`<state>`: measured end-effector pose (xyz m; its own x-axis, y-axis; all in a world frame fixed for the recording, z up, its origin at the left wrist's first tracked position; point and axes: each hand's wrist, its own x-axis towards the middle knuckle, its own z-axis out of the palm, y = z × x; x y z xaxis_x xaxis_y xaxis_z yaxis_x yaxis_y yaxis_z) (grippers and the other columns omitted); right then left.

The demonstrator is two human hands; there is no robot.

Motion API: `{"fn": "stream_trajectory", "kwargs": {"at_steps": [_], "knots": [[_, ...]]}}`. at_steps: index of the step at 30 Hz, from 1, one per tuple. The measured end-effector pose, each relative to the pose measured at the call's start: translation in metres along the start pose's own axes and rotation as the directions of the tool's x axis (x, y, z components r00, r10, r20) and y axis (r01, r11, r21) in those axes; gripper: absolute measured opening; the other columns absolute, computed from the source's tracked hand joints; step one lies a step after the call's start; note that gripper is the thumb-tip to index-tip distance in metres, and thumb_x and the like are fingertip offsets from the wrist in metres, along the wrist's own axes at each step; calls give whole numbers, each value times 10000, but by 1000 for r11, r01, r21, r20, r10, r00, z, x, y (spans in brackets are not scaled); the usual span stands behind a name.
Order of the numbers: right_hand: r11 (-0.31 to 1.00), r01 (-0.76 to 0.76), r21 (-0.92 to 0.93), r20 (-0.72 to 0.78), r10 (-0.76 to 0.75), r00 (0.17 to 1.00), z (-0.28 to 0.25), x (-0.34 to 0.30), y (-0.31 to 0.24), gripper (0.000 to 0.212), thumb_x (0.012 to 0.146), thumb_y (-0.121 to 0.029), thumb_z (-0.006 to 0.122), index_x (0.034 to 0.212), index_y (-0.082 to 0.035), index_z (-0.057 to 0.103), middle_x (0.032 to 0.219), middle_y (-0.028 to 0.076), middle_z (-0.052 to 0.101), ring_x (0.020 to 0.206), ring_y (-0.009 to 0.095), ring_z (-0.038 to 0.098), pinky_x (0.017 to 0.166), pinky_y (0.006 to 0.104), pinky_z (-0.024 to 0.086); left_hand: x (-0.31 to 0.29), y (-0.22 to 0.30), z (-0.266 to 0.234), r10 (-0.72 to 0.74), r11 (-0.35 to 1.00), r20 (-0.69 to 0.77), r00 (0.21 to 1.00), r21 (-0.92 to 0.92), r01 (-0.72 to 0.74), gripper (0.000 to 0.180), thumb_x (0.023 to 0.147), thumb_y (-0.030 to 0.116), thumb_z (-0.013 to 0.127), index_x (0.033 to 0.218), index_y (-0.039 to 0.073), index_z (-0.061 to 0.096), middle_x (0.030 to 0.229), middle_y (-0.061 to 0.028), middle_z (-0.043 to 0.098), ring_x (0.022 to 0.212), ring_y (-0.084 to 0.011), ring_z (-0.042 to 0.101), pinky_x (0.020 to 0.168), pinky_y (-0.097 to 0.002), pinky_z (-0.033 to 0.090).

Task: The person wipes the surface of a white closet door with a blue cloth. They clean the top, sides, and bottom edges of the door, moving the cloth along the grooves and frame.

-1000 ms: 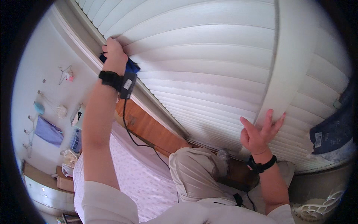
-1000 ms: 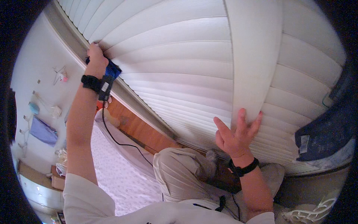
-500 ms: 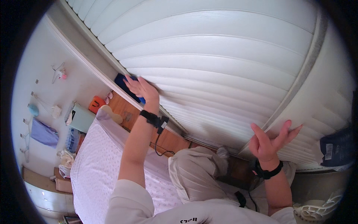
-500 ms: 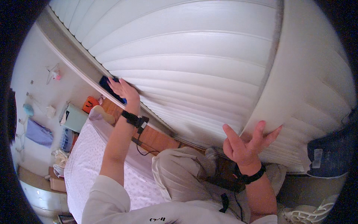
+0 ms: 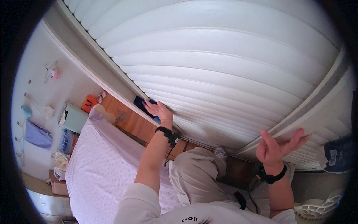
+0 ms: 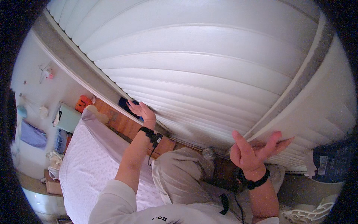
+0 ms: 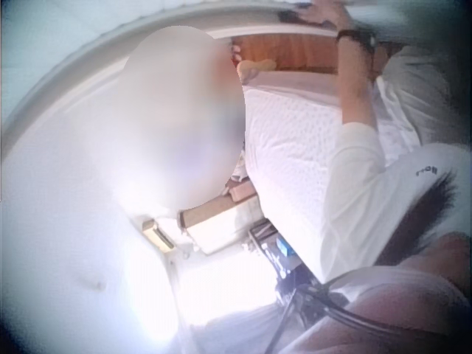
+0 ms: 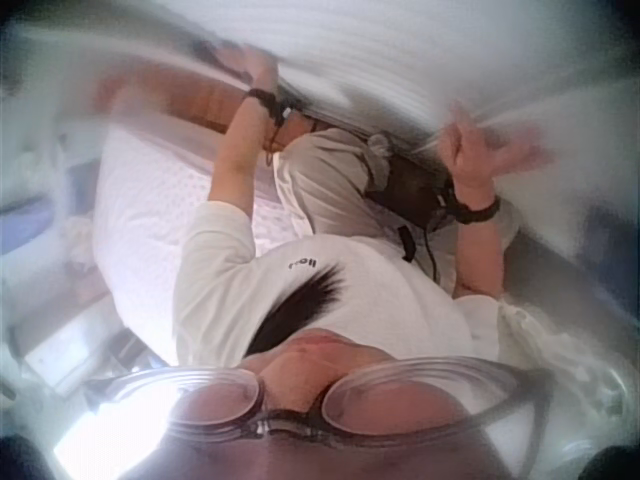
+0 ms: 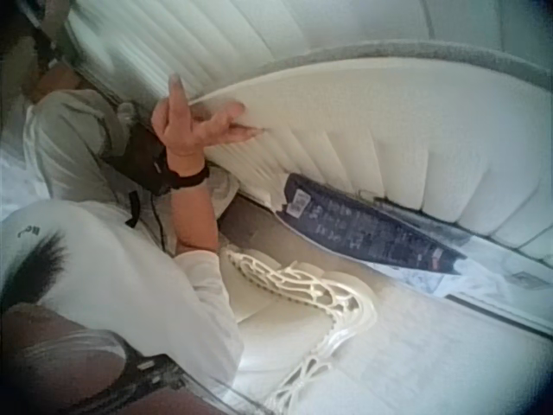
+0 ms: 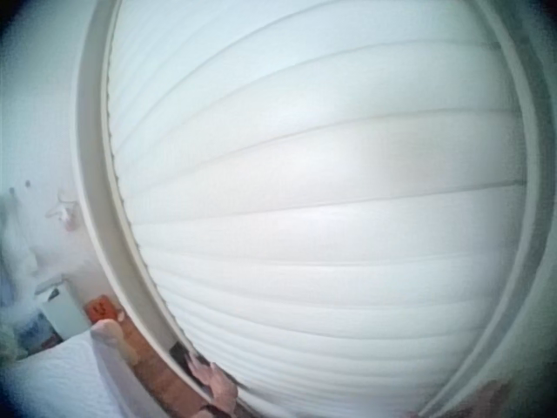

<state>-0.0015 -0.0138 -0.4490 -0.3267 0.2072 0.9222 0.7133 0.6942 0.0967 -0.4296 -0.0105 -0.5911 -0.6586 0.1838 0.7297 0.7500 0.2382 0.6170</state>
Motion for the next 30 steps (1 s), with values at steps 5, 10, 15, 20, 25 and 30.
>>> {"fn": "stream_trajectory", "kwargs": {"at_steps": [5, 10, 15, 20, 25, 30], "knots": [[1000, 21, 8, 6, -21, 1000, 4, 6, -2, 307, 713, -46, 543, 928, -203, 696, 1491, 295, 60, 1396, 440, -13, 1075, 629, -53, -27, -31, 7, -29, 1000, 78, 997, 15, 28, 781, 941, 495, 319, 1439, -39, 40, 1480, -303, 24, 1360, -415, 84, 1097, -505, 66], [998, 55, -4, 52, -55, 997, 5, 9, -5, 292, 733, -48, 532, 927, -202, 687, 1494, 298, 25, 1397, 443, -44, 1074, 621, -74, -53, -53, 11, -117, 992, 141, 983, -37, 123, 797, 926, 467, 370, 1442, -38, 34, 1473, -319, 2, 1357, -428, 70, 1102, -492, 64], [999, 45, -10, 86, -44, 995, 7, 7, -6, 281, 746, -49, 518, 942, -188, 665, 1495, 298, -7, 1381, 471, -100, 1059, 631, -96, -77, -62, 10, -232, 966, 235, 944, -62, 253, 791, 911, 412, 424, 1444, -35, 47, 1463, -334, -2, 1346, -440, 70, 1106, -481, 69], [999, 38, -2, 93, -38, 995, 6, 5, -5, 286, 748, -53, 513, 943, -198, 664, 1495, 294, -18, 1376, 477, -116, 1057, 634, -96, -96, -93, 15, -313, 923, 269, 911, -139, 358, 777, 875, 330, 496, 1445, -26, 107, 1462, -316, 79, 1332, -427, 133, 1101, -471, 113], [1000, 26, -7, 93, -26, 995, 7, 4, -6, 287, 749, -81, 509, 948, -215, 666, 1498, 288, -22, 1374, 484, -109, 1055, 639, -93, -103, -118, 32, -768, 542, 291, 570, -180, 821, 712, 781, 167, 561, 1423, 105, 260, 1353, -151, 381, 1161, -310, 411, 946, -420, 369], [1000, -2, -8, 51, 2, 999, 6, 4, -10, 302, 735, -107, 517, 932, -265, 682, 1497, 289, 43, 1360, 520, -65, 1044, 665, -61, -79, -160, 19, -841, 105, 494, 220, -251, 962, 492, 803, 221, 539, 1261, 123, 391, 1258, -120, 462, 1173, -308, 426, 915, -570, 343]]}}
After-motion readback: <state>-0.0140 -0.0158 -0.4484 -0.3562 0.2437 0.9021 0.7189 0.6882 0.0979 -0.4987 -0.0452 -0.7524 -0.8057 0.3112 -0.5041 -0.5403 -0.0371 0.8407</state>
